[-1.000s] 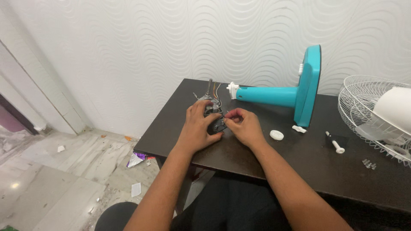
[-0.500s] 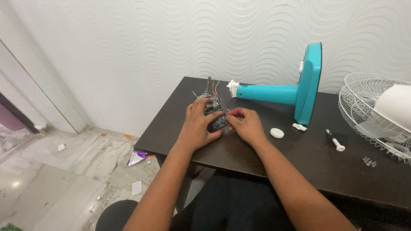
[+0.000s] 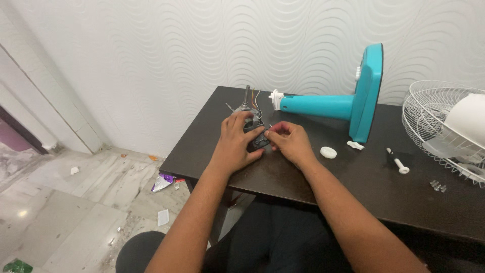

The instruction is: The person uses a screwdriver to remove screws from a fan motor housing, detaches a black plastic cover, and continues to unscrew and adjust internal components. The fan base and cage are visible on the table.

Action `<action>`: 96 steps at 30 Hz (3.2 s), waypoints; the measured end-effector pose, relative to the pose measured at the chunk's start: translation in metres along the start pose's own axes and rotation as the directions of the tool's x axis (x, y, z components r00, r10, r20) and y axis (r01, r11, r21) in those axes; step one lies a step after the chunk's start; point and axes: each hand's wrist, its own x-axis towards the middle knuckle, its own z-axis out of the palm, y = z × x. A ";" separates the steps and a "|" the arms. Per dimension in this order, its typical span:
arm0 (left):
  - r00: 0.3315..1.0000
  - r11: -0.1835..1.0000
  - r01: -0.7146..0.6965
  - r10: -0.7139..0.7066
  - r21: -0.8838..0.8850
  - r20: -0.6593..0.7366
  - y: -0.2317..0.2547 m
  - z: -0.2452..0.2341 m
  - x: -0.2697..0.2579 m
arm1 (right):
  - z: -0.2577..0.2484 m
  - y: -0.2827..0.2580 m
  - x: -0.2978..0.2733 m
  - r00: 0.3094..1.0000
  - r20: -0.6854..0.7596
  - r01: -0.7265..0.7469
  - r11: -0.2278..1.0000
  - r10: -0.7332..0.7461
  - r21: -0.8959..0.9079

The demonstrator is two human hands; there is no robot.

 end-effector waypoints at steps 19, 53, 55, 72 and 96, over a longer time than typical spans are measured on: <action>1.000 1.000 -0.016 0.016 -0.001 -0.011 0.000 0.001 0.002 | 0.005 -0.013 -0.012 0.950 -0.127 0.212 0.887 -0.286 -0.410; 0.988 0.988 0.151 -0.152 0.027 0.019 0.001 0.006 0.004 | -0.290 -0.016 -0.217 0.754 -0.656 -0.559 0.561 0.037 -0.611; 0.989 0.989 0.145 -0.145 0.022 0.010 0.001 0.005 0.004 | -0.288 -0.016 -0.216 0.790 -0.614 -0.506 0.554 -0.012 -0.661; 0.978 0.979 0.200 -0.202 0.050 0.056 0.003 0.005 0.005 | -0.295 -0.003 -0.221 0.772 -0.635 -0.554 0.483 -0.006 -0.678; 0.984 0.979 0.145 -0.157 -0.146 -0.081 -0.004 0.004 0.002 | 0.018 -0.083 -0.041 0.884 0.282 0.468 0.697 -0.373 -0.544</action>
